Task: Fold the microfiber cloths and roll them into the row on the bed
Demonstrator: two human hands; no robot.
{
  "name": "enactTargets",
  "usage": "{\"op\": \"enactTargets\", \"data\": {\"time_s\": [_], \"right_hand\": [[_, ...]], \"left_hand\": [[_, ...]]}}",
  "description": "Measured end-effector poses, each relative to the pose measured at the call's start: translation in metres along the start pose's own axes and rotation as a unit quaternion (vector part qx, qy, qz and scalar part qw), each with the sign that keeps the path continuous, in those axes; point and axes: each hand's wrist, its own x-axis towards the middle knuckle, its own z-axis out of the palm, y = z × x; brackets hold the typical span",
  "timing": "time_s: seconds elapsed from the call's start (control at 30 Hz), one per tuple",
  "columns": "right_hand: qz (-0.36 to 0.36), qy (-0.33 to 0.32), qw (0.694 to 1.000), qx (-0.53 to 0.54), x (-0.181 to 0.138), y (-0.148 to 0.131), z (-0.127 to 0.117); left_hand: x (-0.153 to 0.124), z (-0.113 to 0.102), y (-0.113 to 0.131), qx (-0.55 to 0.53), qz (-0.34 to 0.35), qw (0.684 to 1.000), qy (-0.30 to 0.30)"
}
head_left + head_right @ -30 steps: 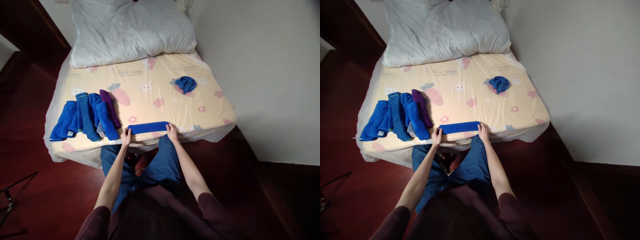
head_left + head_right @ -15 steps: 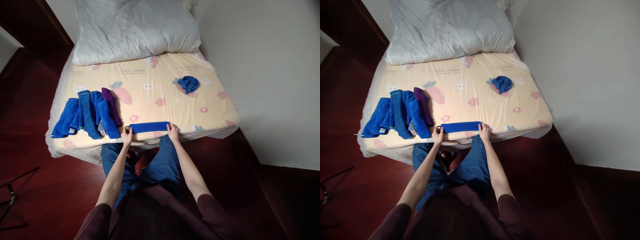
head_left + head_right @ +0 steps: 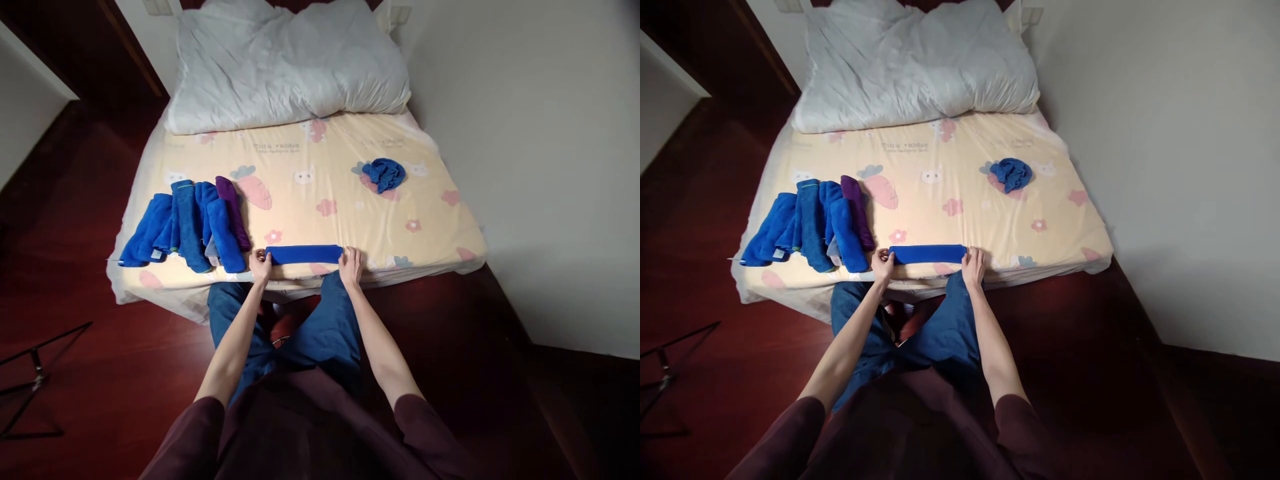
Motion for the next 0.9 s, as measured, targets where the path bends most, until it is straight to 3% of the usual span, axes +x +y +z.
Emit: {"op": "enactTargets", "data": {"time_s": [0.1, 0.17, 0.23, 0.3, 0.43, 0.5, 0.57, 0.63, 0.67, 0.73, 0.8, 0.9], "right_hand": [[-0.131, -0.055, 0.990, -0.019, -0.009, -0.011, -0.010], [-0.237, -0.135, 0.962, -0.016, -0.012, -0.019, -0.013], [-0.295, -0.192, 0.936, -0.014, -0.012, -0.025, -0.012], [-0.292, -0.206, 0.934, -0.017, -0.008, -0.025, -0.008], [-0.229, -0.180, 0.957, -0.017, 0.000, -0.011, 0.000], [-0.210, -0.173, 0.962, -0.014, 0.004, -0.006, 0.002], [-0.204, -0.168, 0.965, -0.013, 0.009, -0.006, 0.003], [-0.202, -0.160, 0.966, -0.008, 0.017, -0.011, 0.003], [-0.199, -0.161, 0.967, -0.003, 0.021, -0.015, 0.002], [-0.187, -0.185, 0.965, 0.007, 0.033, -0.024, 0.002], [-0.173, -0.244, 0.954, -0.004, 0.047, -0.031, 0.001], [-0.157, -0.356, 0.919, -0.061, 0.064, -0.040, -0.006]], "left_hand": [[-0.022, -0.007, 0.015, 0.088, 0.151, 0.984, -0.011], [-0.040, -0.006, 0.025, 0.134, 0.288, 0.944, -0.091], [-0.052, 0.000, 0.030, 0.163, 0.362, 0.903, -0.166], [-0.055, 0.009, 0.031, 0.186, 0.366, 0.891, -0.192], [-0.046, 0.014, 0.025, 0.193, 0.331, 0.902, -0.197], [-0.046, 0.007, 0.023, 0.159, 0.291, 0.926, -0.182], [-0.054, -0.004, 0.022, 0.073, 0.207, 0.960, -0.172], [-0.069, -0.013, 0.021, -0.106, 0.023, 0.974, -0.201], [-0.075, -0.016, 0.021, -0.205, -0.087, 0.949, -0.224], [-0.084, -0.015, 0.023, -0.349, -0.257, 0.864, -0.255], [-0.083, -0.009, 0.029, -0.403, -0.319, 0.821, -0.249], [-0.067, 0.005, 0.043, -0.440, -0.348, 0.807, -0.183]]}}
